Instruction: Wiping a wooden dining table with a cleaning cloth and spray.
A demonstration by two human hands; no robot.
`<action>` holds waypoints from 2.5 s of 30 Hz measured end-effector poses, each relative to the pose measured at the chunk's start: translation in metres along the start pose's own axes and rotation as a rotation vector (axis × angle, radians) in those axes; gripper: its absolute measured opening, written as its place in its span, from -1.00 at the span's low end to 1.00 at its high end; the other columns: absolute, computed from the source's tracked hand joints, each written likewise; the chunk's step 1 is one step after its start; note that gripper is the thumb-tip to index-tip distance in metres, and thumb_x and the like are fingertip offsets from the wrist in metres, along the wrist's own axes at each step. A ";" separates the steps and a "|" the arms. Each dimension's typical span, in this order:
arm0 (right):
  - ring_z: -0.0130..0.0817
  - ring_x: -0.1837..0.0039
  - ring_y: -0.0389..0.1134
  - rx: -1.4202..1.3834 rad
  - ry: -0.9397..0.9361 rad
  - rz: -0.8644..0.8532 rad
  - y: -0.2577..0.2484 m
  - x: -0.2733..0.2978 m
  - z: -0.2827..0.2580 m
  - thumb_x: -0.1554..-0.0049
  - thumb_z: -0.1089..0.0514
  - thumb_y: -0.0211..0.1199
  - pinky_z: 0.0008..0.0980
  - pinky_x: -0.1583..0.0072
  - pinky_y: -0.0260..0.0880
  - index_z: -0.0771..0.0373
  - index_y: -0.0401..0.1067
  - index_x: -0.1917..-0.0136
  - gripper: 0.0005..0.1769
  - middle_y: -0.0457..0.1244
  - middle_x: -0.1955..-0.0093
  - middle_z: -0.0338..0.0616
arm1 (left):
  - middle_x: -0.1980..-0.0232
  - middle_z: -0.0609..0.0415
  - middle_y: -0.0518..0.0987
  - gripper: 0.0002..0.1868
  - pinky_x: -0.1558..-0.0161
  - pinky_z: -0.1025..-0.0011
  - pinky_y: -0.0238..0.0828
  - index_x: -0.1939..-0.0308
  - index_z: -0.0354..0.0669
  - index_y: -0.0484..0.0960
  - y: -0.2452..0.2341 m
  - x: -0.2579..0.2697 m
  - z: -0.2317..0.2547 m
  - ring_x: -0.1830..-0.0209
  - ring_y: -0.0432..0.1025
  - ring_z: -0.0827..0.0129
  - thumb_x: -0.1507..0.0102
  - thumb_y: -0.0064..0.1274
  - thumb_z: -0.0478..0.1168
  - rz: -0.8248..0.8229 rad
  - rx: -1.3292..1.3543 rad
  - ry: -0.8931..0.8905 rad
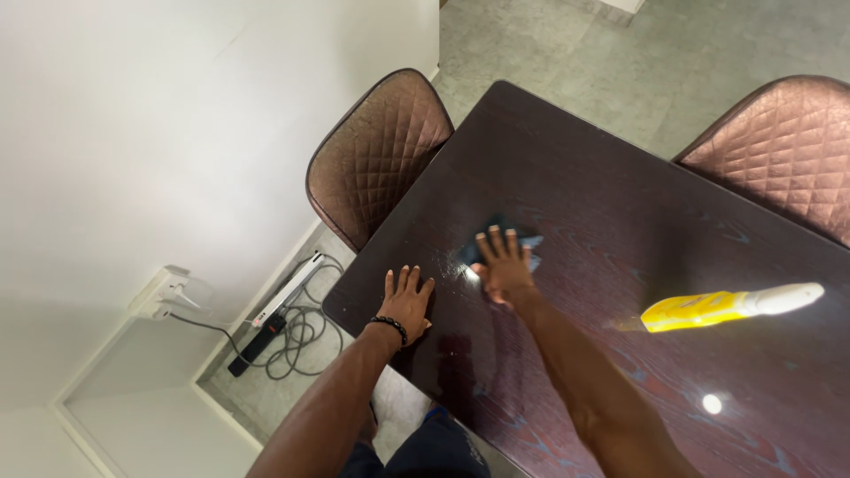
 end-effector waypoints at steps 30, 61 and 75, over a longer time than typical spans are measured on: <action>-0.16 -0.74 -0.60 0.115 -0.467 -0.066 0.050 0.085 -0.052 -0.34 -0.29 -0.37 0.09 -0.63 -0.59 -0.15 -0.32 -0.70 -0.27 -0.53 -0.77 -0.29 | -0.64 -0.29 -0.11 -0.09 -0.58 -0.17 -0.50 -0.56 -0.14 0.08 0.008 0.030 -0.022 -0.67 -0.32 -0.16 -0.24 0.25 -0.11 0.055 0.024 0.008; -0.06 -0.73 -0.62 0.138 -0.120 -0.044 0.062 0.013 -0.007 -0.34 -0.32 -0.39 0.12 -0.61 -0.53 -0.14 -0.50 -0.70 -0.21 -0.63 -0.75 -0.18 | -0.63 -0.27 -0.10 -0.07 -0.57 -0.17 -0.49 -0.55 -0.12 0.08 0.020 0.037 -0.082 -0.67 -0.30 -0.12 -0.22 0.28 -0.10 0.060 0.069 -0.030; -0.11 -0.74 -0.63 0.072 -0.260 -0.097 0.057 0.065 -0.102 -0.36 -0.12 -0.17 0.16 -0.63 -0.56 -0.13 -0.43 -0.69 -0.24 -0.58 -0.76 -0.24 | -0.63 -0.26 -0.10 -0.05 -0.56 -0.17 -0.44 -0.56 -0.10 0.07 0.009 0.019 -0.121 -0.66 -0.29 -0.13 -0.22 0.29 -0.04 0.019 -0.042 0.117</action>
Point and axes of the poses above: each hand's wrist, its own x-axis away from the middle knuckle, its own y-axis out of the palm, z = x × y, the point moved 3 cm from there along -x, towards the middle knuckle
